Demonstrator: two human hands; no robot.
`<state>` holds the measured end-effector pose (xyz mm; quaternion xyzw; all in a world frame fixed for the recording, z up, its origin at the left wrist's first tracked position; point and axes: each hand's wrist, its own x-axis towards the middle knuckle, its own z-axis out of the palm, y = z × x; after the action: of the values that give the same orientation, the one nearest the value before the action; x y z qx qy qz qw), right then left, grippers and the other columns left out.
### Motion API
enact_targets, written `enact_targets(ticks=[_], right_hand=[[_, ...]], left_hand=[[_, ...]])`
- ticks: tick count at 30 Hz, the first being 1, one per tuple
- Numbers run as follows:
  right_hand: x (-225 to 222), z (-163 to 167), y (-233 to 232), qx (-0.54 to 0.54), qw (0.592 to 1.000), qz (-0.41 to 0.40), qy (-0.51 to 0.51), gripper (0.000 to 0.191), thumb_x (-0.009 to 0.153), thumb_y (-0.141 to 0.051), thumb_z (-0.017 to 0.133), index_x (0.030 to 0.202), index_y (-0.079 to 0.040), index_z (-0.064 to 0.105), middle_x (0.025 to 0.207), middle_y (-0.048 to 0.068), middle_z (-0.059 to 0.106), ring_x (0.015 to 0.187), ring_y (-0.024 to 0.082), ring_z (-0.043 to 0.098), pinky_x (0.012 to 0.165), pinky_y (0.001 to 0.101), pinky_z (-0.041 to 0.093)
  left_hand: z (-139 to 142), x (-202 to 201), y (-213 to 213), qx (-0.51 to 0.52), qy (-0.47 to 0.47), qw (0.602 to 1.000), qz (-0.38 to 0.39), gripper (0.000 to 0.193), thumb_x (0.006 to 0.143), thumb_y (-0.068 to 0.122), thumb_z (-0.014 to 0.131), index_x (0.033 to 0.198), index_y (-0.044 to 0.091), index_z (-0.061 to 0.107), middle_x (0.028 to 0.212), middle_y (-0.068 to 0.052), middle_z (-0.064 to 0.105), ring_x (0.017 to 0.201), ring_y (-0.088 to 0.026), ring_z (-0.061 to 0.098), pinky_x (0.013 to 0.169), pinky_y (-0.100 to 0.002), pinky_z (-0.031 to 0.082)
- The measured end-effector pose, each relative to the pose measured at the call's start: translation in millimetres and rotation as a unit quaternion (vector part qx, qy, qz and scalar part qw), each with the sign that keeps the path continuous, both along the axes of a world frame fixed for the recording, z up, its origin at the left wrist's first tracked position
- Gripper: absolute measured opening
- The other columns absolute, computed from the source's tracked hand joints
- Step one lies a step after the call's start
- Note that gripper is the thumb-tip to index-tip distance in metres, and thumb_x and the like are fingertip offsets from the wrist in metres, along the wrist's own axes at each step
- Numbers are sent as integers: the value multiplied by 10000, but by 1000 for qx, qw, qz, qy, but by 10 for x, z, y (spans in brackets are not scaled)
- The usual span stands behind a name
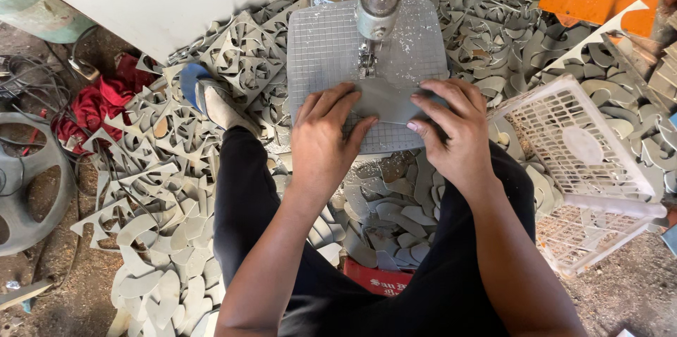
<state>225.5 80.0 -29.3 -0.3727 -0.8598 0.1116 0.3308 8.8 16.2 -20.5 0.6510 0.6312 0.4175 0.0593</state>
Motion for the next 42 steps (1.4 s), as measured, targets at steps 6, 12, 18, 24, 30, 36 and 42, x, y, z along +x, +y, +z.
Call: enact_targets(ticks=[6, 12, 18, 24, 30, 36, 42], right_hand=[[-28, -14, 3, 11, 1000, -5, -3, 302, 875, -150, 824, 1148, -37, 760, 1320, 81, 660, 1262, 321, 557, 1105, 459, 440], [-46, 5, -47, 20, 1000, -16, -13, 299, 868, -160, 836, 1138, -51, 766, 1293, 69, 664, 1230, 313, 558, 1079, 452, 440], [-81, 13, -94, 32, 999, -25, -20, 311, 850, -184, 853, 1120, -54, 767, 1261, 62, 661, 1196, 308, 558, 1059, 450, 435], [-97, -8, -103, 39, 999, -27, -21, 319, 848, -188, 862, 1116, -47, 763, 1261, 61, 651, 1170, 309, 542, 1039, 449, 430], [-113, -32, -116, 38, 999, -34, -16, 314, 843, -176, 867, 1107, -41, 761, 1261, 60, 649, 1172, 306, 539, 1039, 451, 426], [-106, -25, -105, 36, 999, -34, -19, 310, 840, -175, 871, 1100, -45, 762, 1260, 63, 651, 1169, 307, 542, 1034, 455, 424], [-101, -22, -100, 33, 999, -30, -21, 314, 839, -177, 873, 1104, -53, 762, 1260, 63, 646, 1178, 310, 539, 1036, 453, 431]], left_hand=[[10, -12, 12, 5, 5, 1000, 1, 408, 819, 210, 856, 1151, 4, 740, 1253, -102, 715, 1136, -297, 672, 983, -414, 541], [40, -40, 25, 2, 5, 1000, -8, 421, 813, 204, 844, 1164, 0, 735, 1269, -92, 714, 1135, -297, 670, 988, -407, 539], [46, -95, 39, -3, 9, 1000, -22, 434, 811, 210, 838, 1174, -4, 732, 1280, -96, 713, 1148, -292, 670, 1009, -408, 536], [33, -129, 56, -7, 8, 999, -32, 431, 821, 211, 829, 1181, -5, 730, 1296, -94, 709, 1173, -299, 666, 1019, -408, 535], [26, -140, 77, -16, 4, 999, -36, 427, 828, 211, 824, 1186, 0, 728, 1302, -85, 708, 1164, -297, 663, 1007, -412, 537], [43, -133, 77, -11, 2, 999, -39, 431, 832, 210, 821, 1194, 0, 721, 1293, -92, 703, 1174, -300, 659, 1017, -414, 530], [62, -141, 59, -17, -4, 999, -42, 426, 836, 194, 822, 1199, -3, 714, 1292, -102, 695, 1174, -311, 652, 1016, -418, 524]])
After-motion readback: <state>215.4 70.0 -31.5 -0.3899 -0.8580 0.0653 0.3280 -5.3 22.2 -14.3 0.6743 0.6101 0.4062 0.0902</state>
